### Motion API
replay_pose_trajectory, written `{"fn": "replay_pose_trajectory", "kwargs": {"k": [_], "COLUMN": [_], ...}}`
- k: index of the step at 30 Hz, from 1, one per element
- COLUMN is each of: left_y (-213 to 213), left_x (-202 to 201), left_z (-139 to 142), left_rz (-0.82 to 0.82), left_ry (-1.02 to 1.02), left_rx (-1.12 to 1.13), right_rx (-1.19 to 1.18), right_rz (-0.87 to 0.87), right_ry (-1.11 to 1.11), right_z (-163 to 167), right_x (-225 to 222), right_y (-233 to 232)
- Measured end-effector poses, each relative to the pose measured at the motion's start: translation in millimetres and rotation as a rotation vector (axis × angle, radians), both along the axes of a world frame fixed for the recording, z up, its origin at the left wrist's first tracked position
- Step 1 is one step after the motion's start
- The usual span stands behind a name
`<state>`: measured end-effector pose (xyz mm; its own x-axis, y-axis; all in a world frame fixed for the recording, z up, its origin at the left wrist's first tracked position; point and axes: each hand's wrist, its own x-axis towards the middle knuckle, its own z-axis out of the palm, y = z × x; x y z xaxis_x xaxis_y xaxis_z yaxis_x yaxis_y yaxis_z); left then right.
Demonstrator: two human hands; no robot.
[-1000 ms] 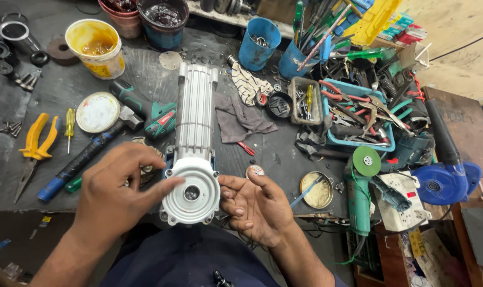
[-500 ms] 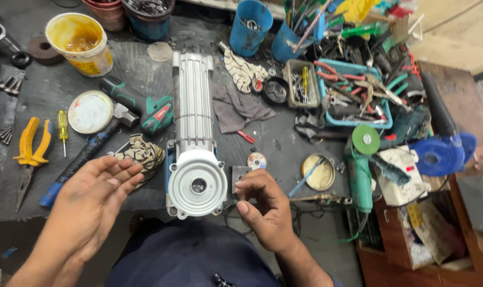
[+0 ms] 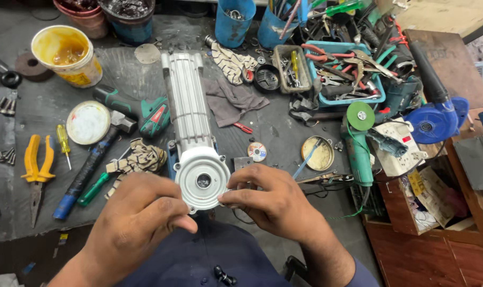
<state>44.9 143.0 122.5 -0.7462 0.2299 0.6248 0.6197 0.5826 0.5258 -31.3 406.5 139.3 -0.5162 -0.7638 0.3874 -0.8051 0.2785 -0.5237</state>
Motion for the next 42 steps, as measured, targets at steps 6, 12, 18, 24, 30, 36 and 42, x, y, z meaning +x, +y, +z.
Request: {"fn": "replay_pose_trajectory", "kwargs": {"k": [6, 12, 18, 24, 30, 36, 42], "left_y": [8, 18, 21, 14, 12, 13, 12], "left_x": [-6, -4, -1, 4, 7, 9, 7], "left_z": [-2, -4, -4, -2, 0, 1, 10], "left_rz": [-0.072, -0.027, 0.014, -0.005, 0.004, -0.013, -0.062], "left_ry": [0.062, 0.131, 0.162, 0.138, 0.091, 0.079, 0.04], "left_rx": [0.058, 0.041, -0.02, -0.058, -0.102, -0.141, -0.17], "right_rx": [0.039, -0.029, -0.301, -0.432, -0.423, -0.458, -0.426], "right_rz": [0.018, 0.038, -0.09, 0.001, 0.026, 0.016, 0.021], "right_ry": [0.033, -0.034, -0.141, -0.186, -0.243, -0.305, -0.231], "right_z": [11, -6, -41, -59, -72, -80, -82], "right_x": [-2, -5, 5, 3, 1, 3, 0], "right_y": [0, 6, -3, 7, 18, 24, 25]}}
